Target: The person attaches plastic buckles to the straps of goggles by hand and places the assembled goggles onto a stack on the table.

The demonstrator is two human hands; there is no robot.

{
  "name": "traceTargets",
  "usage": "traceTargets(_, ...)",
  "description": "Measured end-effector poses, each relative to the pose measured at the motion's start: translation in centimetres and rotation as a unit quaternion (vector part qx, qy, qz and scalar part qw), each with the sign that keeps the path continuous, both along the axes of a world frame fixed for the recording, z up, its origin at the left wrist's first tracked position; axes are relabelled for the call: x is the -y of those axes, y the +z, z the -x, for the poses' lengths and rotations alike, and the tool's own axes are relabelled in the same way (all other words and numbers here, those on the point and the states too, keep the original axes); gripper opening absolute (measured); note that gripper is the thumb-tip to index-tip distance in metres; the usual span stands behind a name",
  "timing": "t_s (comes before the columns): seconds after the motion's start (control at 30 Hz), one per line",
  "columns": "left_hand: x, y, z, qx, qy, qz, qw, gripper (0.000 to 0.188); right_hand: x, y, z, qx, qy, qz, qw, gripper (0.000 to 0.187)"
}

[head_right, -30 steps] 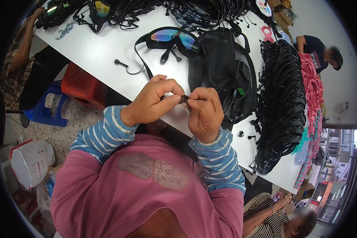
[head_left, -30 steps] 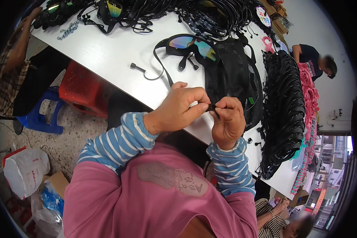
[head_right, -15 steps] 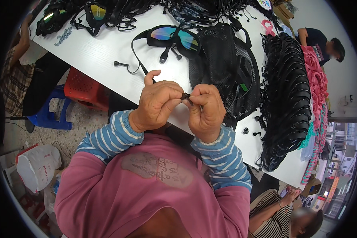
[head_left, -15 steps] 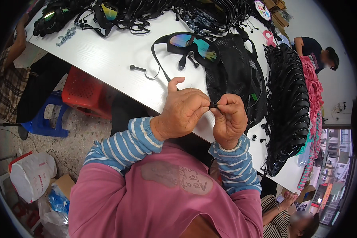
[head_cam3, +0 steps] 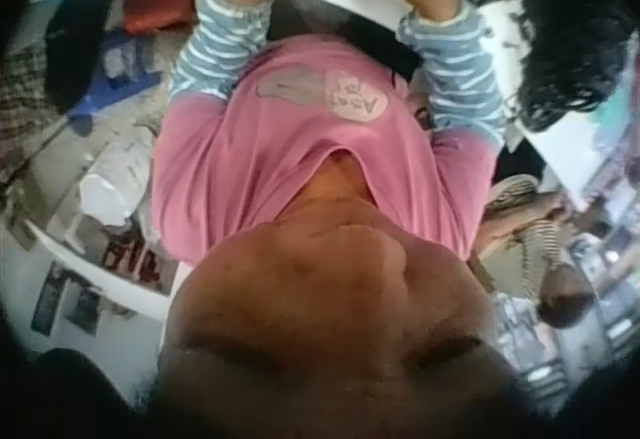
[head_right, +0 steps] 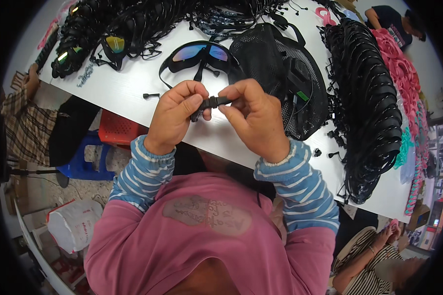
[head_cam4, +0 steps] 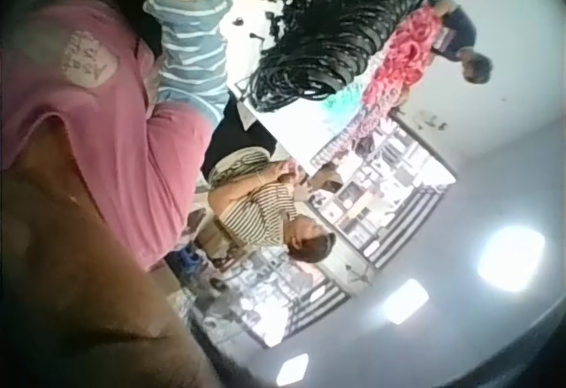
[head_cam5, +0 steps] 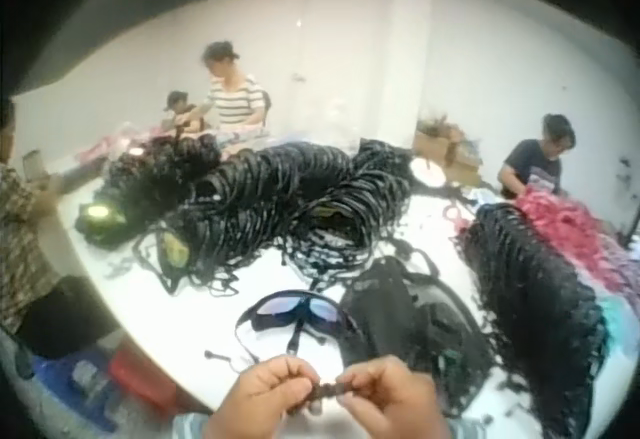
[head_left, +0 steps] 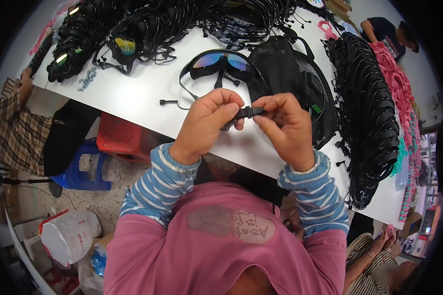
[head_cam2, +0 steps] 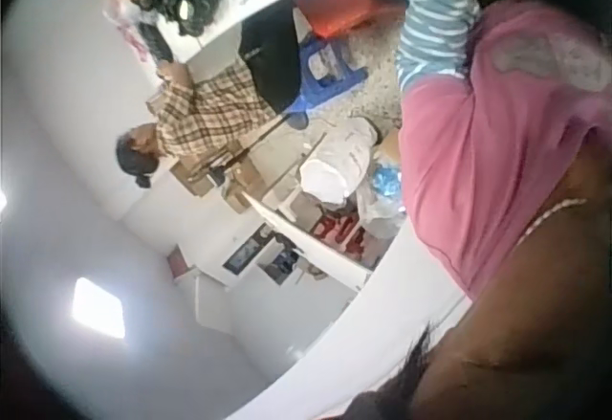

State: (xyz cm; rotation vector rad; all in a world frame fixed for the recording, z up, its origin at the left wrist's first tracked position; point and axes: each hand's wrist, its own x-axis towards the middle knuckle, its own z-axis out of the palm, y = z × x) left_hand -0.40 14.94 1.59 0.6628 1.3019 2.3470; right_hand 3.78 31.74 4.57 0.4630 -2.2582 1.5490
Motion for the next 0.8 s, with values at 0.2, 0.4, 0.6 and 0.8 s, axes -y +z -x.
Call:
traceTargets(0.2, -0.8, 1.2, 0.2, -0.082, 0.089, 0.077, 0.990, 0.016, 0.2, 1.0, 1.1, -0.017, -0.052, -0.025, 0.998, 0.024)
traceTargets(0.4, -0.8, 1.0, 0.4, -0.096, 0.102, 0.138, 0.981, 0.017, -0.6, 0.8, 1.3, 0.030, -0.007, 0.031, 0.999, 0.027)
traceTargets(0.6, -1.3, 0.4, 1.0, 0.031, 0.038, 0.019, 0.999, 0.020, -0.9, 1.1, 1.5, -0.021, -0.014, -0.095, 0.995, 0.032)
traceTargets(0.8, -1.2, 0.4, 1.0, 0.066, 0.019, 0.019, 0.997, 0.021, -1.0, 0.2, 1.9, 0.062, 0.034, 0.091, 0.993, 0.023)
